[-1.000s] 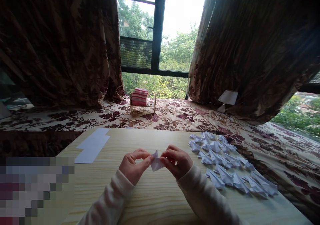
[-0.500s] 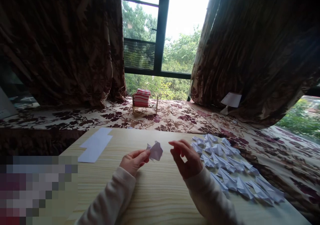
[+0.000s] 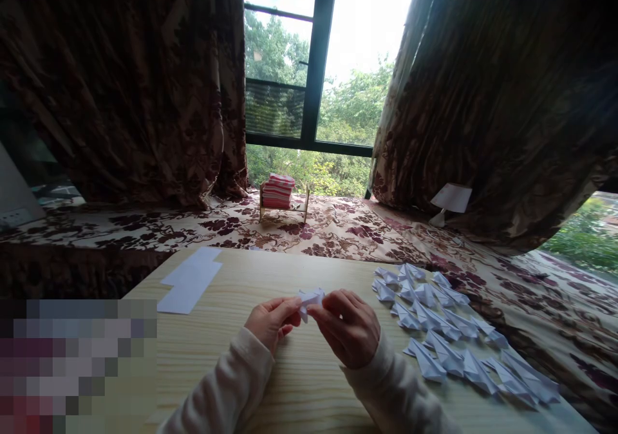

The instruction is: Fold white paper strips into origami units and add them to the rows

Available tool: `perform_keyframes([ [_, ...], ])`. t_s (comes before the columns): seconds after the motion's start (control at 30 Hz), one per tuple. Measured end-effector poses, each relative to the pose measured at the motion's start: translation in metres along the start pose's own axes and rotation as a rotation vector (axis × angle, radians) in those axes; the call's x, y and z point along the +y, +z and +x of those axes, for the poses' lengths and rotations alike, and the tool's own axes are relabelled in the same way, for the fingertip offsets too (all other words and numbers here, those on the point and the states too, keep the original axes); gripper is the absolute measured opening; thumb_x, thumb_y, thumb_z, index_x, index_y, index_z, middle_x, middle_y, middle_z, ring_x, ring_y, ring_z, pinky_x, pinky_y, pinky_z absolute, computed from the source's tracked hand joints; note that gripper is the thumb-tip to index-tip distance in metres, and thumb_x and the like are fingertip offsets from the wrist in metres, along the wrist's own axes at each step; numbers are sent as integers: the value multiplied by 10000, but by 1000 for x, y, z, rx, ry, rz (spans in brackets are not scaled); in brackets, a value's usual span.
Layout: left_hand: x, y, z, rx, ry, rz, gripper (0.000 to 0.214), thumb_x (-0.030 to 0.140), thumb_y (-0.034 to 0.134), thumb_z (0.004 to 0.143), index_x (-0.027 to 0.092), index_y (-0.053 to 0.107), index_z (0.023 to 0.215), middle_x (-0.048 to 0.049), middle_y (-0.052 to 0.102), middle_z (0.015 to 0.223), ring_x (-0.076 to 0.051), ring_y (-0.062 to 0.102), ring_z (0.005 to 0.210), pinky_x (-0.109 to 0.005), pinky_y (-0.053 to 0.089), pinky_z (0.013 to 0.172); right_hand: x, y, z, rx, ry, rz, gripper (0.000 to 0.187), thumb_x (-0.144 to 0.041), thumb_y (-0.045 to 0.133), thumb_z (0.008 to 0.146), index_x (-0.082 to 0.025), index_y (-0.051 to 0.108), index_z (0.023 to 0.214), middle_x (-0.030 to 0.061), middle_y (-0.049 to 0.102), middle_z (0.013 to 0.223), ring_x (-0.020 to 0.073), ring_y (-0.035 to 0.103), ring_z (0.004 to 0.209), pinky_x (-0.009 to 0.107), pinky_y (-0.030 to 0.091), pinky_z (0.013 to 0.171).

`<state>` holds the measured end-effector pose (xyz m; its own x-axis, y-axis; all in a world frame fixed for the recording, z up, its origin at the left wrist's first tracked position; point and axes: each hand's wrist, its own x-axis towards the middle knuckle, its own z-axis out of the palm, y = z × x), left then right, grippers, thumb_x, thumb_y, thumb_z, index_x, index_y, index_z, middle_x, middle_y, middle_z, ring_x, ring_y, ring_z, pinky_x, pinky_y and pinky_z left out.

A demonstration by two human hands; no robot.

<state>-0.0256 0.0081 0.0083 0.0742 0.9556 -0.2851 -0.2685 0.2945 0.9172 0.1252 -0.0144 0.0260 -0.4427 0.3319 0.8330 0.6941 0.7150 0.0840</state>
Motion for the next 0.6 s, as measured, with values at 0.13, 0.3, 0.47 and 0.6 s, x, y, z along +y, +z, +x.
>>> perform_keyframes([
  [0.13,-2,-1,2,54,35,47,278,408,706,436,170,670,576,15,539,474,-120,459,552,-262,326,595,-1,-1,-1,-65,47,10,157,-149,482,809,-177,635,791,32,511,632,127,428,590,254,357,567],
  [0.3,-2,-2,1,11,123,106,237,370,696,473,162,705,588,-13,585,513,-135,484,580,-267,347,617,-3,-1,-3,-96,181,44,190,-168,438,826,-167,611,748,36,512,646,136,449,611,259,356,588],
  [0.47,4,0,-7,-47,270,136,166,315,667,539,152,698,547,-19,608,517,-143,503,593,-265,391,655,-5,1,-2,-52,291,48,161,-184,459,803,-163,595,720,37,513,656,142,477,627,260,359,595],
  [0.6,8,0,-12,-104,339,203,143,284,642,589,154,698,571,-20,646,566,-156,539,631,-256,417,668,-6,2,-2,-41,327,23,152,-183,473,779,-170,592,686,28,504,644,135,473,606,254,355,584],
])
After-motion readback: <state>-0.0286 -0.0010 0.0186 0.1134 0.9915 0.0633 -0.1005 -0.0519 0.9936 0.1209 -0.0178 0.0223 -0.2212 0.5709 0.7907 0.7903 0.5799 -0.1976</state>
